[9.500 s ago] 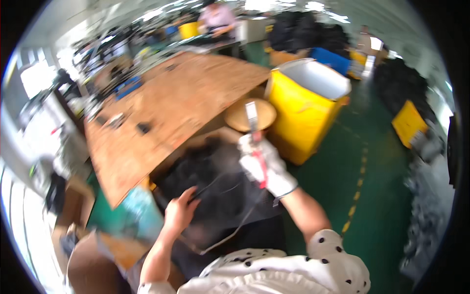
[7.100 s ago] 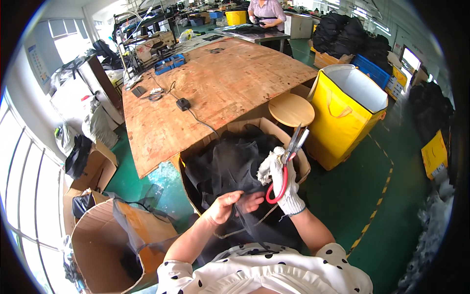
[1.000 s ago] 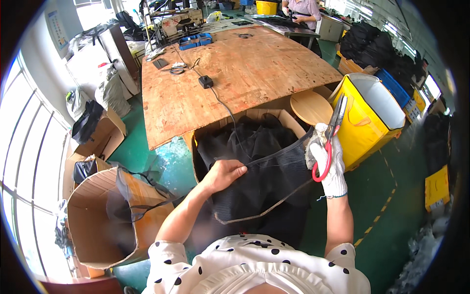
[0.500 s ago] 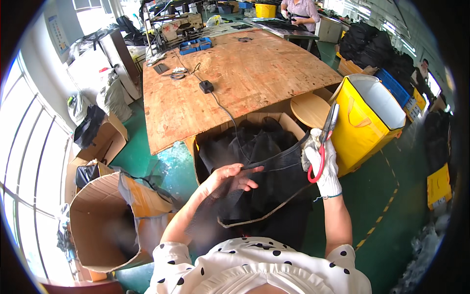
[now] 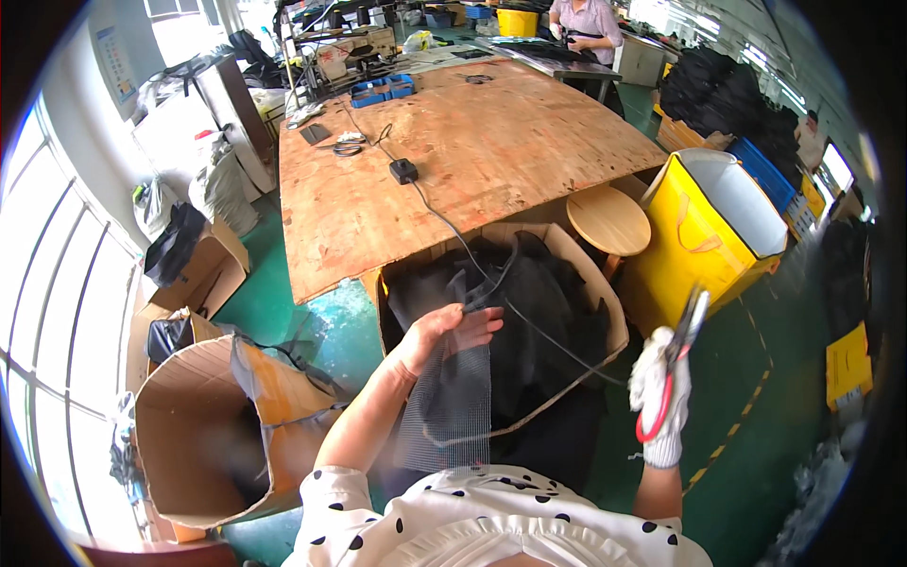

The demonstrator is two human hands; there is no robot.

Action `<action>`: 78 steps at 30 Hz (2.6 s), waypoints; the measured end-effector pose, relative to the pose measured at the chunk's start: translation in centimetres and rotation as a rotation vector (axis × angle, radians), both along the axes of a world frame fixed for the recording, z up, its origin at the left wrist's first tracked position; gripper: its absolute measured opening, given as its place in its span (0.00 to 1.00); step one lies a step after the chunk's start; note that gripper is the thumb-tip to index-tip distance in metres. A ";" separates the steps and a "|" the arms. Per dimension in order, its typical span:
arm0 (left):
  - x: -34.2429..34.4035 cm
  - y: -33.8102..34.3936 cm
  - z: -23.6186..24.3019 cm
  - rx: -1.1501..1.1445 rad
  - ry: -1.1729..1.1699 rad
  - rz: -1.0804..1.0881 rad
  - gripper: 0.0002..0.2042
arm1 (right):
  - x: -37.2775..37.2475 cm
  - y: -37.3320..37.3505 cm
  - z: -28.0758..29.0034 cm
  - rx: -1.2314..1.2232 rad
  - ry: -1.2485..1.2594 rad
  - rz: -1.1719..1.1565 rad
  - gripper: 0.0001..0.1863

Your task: The person trims excess threads and material from black mesh pieces using scissors.

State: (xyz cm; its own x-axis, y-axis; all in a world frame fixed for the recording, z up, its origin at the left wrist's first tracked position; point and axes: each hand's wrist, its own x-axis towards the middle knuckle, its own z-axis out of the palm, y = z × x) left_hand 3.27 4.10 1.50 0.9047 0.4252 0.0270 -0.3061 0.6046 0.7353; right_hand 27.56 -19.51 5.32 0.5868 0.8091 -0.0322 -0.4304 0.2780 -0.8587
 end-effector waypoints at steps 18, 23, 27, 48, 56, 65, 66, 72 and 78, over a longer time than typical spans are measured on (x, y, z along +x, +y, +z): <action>0.5 -0.8 -1.5 0.016 0.055 -0.115 0.24 | -6.9 4.6 -2.2 -0.416 0.205 0.868 0.14; 0.6 -1.4 -0.5 0.030 0.084 -0.113 0.24 | -6.9 5.2 -2.7 -0.323 0.198 0.816 0.15; 0.9 -0.9 -1.9 0.004 0.055 -0.092 0.23 | -7.0 5.8 -3.4 -0.308 0.269 0.786 0.17; 5.3 -2.2 3.4 1.035 0.301 0.177 0.16 | -4.0 10.2 -0.9 -0.087 -0.893 -0.044 0.18; 0.7 -2.1 2.7 1.354 0.547 0.104 0.17 | -0.2 8.2 5.1 -0.475 -1.076 -0.176 0.26; 1.2 -2.2 1.6 1.294 0.452 0.230 0.18 | 1.3 7.1 3.9 -0.374 -0.985 -0.182 0.24; 1.2 -2.1 1.7 1.294 0.454 0.232 0.18 | 1.1 6.9 4.1 -0.354 -1.040 -0.198 0.24; 1.0 -0.2 2.4 1.059 0.330 -0.240 0.09 | 0.1 7.2 4.1 -0.251 -1.094 -0.189 0.23; -1.5 0.4 6.6 1.991 0.470 0.241 0.14 | 1.2 8.6 1.9 -0.300 -1.143 -0.224 0.06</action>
State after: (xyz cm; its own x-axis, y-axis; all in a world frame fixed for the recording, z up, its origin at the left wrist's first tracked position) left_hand 1.78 4.48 8.06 0.9209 0.1975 0.3360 0.1271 -0.9672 0.2200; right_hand 28.73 -10.95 7.22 0.5256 0.7346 0.4291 0.6544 -0.0268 -0.7557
